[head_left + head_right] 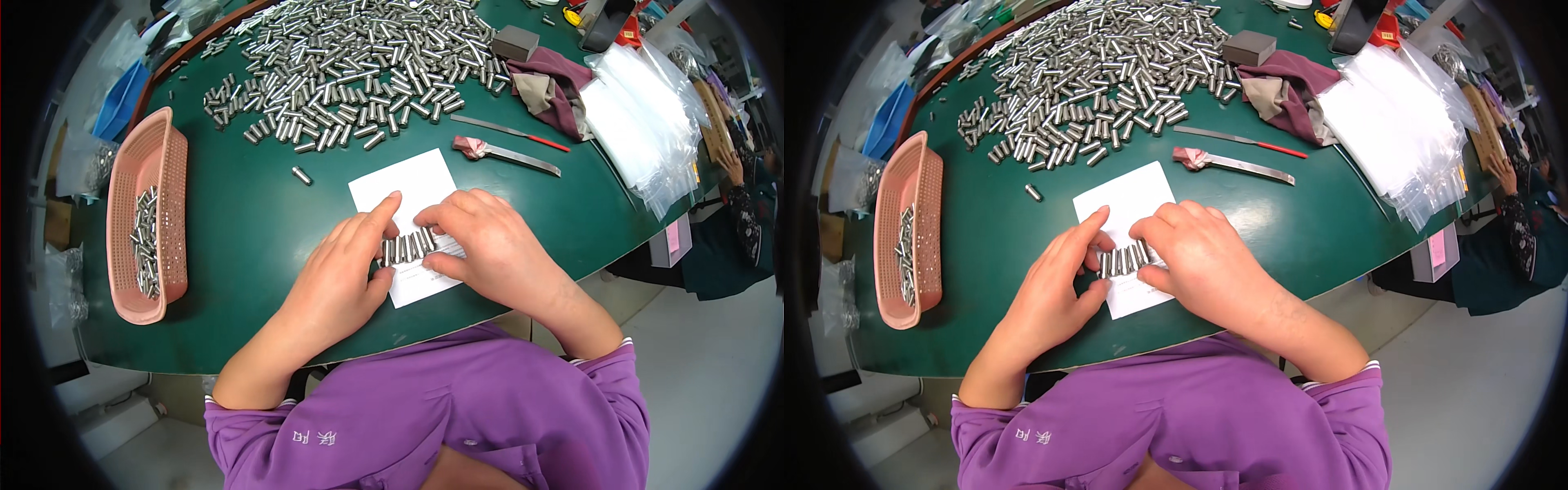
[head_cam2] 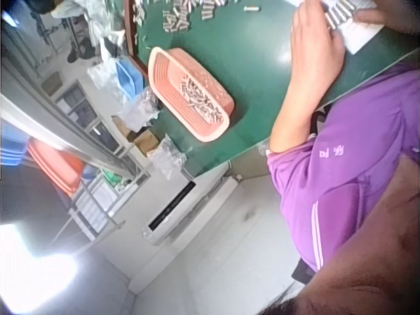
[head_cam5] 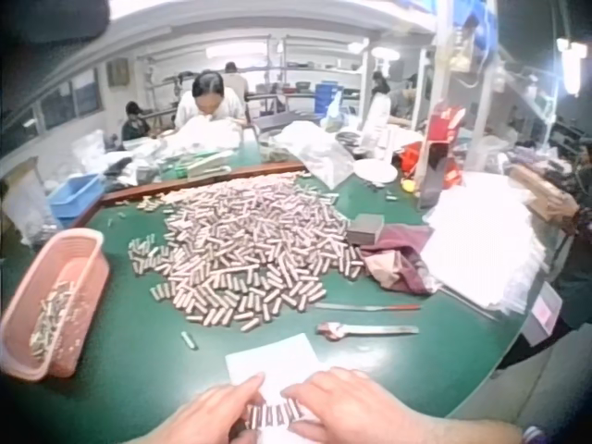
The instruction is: The person sits at a green workbench and sorts small cylindrical metal parts. They pick up individual parts from a large pile, inspect them, and place them in a neat row on a white sheet of paper. The person occasionally uses a metal file to rub the surface of a part.
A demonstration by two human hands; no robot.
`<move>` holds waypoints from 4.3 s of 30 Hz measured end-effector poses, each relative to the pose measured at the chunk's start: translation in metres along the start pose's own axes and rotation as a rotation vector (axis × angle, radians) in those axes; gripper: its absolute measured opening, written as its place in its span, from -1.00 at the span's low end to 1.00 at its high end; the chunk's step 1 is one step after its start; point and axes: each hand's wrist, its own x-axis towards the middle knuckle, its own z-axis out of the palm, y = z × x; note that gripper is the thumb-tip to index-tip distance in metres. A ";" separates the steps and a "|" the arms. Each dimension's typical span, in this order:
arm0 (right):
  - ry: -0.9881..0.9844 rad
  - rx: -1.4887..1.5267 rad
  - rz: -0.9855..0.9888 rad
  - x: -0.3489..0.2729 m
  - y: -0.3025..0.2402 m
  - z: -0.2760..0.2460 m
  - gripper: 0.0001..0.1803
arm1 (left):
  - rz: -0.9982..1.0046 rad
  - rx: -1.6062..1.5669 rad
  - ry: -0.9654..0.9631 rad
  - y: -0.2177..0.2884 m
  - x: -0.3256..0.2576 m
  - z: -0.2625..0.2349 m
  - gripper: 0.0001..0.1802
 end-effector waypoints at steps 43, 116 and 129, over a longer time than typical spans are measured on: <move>-0.053 0.106 0.089 0.005 0.005 -0.013 -0.74 | -0.024 -0.115 0.077 -0.003 0.005 0.012 -0.56; 0.030 0.264 0.067 -0.010 0.003 0.002 -0.75 | -0.096 -0.251 0.140 -0.002 0.003 0.036 -0.46; 0.092 0.207 0.014 -0.022 0.010 0.004 -0.75 | 0.066 -0.205 0.104 0.000 0.004 0.034 -0.32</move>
